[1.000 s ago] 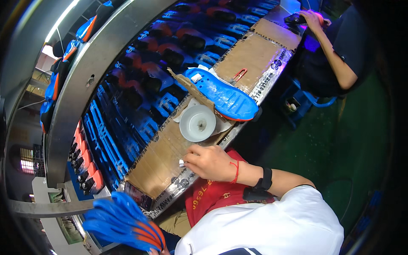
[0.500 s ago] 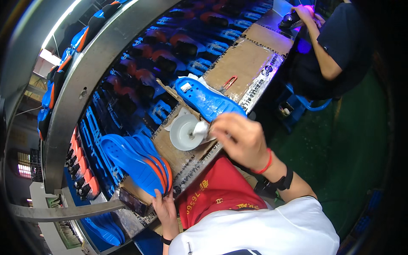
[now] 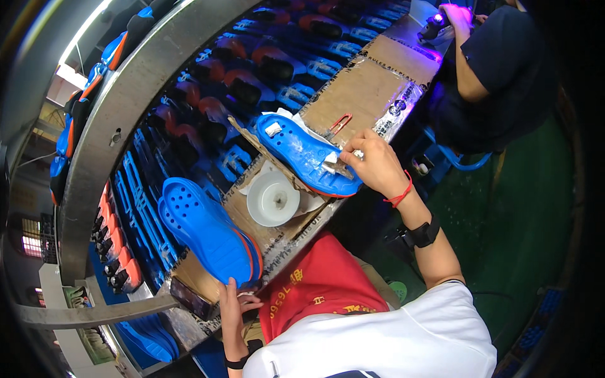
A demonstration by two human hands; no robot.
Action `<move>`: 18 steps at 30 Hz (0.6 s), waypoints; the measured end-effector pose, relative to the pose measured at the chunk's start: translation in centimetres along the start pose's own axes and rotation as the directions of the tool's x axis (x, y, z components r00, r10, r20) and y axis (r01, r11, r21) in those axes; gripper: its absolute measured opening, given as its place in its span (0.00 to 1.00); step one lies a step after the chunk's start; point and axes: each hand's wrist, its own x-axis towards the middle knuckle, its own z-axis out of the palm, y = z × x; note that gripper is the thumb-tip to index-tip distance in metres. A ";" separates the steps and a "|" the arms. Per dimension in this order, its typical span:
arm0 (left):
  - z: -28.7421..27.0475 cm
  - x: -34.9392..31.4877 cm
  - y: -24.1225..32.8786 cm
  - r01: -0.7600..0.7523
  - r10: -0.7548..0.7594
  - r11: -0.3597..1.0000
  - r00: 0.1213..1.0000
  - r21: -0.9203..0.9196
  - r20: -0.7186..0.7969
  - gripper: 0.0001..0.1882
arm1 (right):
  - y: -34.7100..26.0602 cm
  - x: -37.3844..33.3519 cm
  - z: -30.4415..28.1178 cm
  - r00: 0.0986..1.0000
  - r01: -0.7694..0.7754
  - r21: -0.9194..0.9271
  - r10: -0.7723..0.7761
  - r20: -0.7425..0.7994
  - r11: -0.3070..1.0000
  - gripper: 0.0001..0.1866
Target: Applying adhesive to blue shoe soles using a brush at a factory workstation.
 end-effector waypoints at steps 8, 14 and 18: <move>-0.2 0.7 -0.5 -0.374 0.630 0.668 0.744 0.643 -0.222 0.36 | 1.8 0.1 0.8 0.998 0.021 0.012 -0.022 0.061 1.000 0.09; 0.3 0.9 0.1 -0.401 0.635 0.688 0.736 0.605 -0.234 0.39 | 2.2 0.4 0.7 0.996 0.044 0.006 -0.044 0.081 0.999 0.09; 0.5 1.2 0.3 -0.445 0.660 0.677 0.720 0.586 -0.216 0.39 | 2.2 0.6 0.4 0.992 0.060 -0.001 -0.059 0.110 0.998 0.09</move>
